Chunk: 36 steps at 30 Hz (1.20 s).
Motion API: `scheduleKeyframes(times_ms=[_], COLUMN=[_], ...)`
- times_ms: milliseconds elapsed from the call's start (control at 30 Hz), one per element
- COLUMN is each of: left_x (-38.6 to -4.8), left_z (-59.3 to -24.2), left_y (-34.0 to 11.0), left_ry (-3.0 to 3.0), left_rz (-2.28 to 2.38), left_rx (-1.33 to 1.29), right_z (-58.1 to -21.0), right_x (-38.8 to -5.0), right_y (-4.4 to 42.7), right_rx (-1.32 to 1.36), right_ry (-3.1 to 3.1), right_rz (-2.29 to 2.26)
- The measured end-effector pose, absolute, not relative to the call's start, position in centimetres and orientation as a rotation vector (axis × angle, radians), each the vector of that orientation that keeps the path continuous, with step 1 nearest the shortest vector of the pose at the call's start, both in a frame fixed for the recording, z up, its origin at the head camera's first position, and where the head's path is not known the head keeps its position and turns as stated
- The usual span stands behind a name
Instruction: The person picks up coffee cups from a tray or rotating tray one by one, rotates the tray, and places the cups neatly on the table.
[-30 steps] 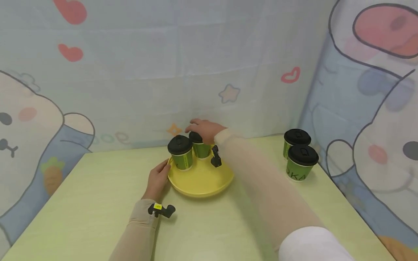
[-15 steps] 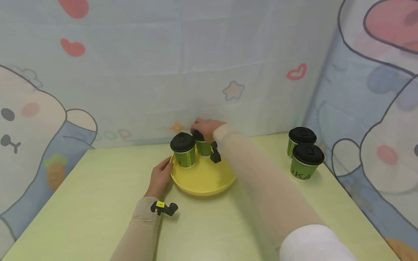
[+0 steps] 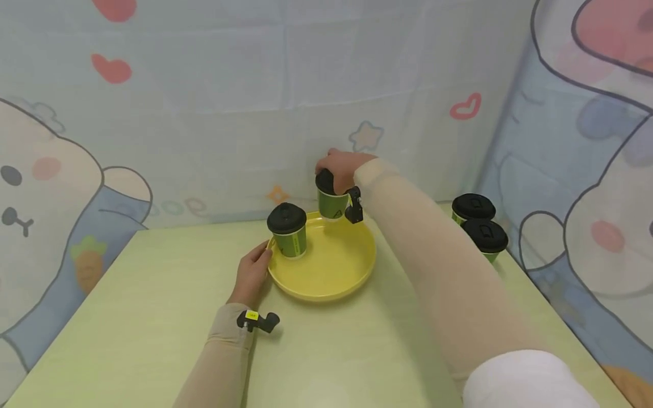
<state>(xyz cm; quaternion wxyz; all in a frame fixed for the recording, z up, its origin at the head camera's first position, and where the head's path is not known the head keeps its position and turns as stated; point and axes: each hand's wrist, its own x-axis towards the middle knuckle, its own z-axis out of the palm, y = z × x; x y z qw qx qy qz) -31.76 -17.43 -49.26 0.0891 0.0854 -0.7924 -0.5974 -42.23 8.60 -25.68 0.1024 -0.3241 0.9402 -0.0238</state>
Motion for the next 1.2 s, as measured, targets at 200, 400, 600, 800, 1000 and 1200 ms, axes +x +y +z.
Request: scheduleKeyframes(times_ms=[200,400,600,800,1000,1200], left_x=[-31.8,-31.6,-31.5,-31.5,-31.5,-31.5], left_z=[-49.0,-48.8,-48.7,-48.5,-48.6,-48.6], left_y=[-17.5,-17.5,-17.3,-17.4,-17.3,-17.5], left_ry=[-2.38,-2.382,-2.41,-2.427,-2.433,-2.432], left_rz=[-1.78,-1.782,-1.768,-1.747,-1.737,-1.737], left_rx=[0.271,0.267,0.275,0.276,0.251,0.24], right_z=[-23.1,-22.2,-21.5,-21.4,-22.1,-23.3], right_x=[-41.7,-41.7,-40.9,-40.5,-40.4,-40.7], right_y=[11.3,14.2,16.7,19.1,21.7,23.6], right_rx=[-0.794,-0.697,-0.579,-0.485,-0.362,-0.222], right_ry=[2.765,2.791,2.809,2.83,2.859,2.848], right_rz=[-0.155,-0.163,-0.149,-0.127,-0.135,-0.137])
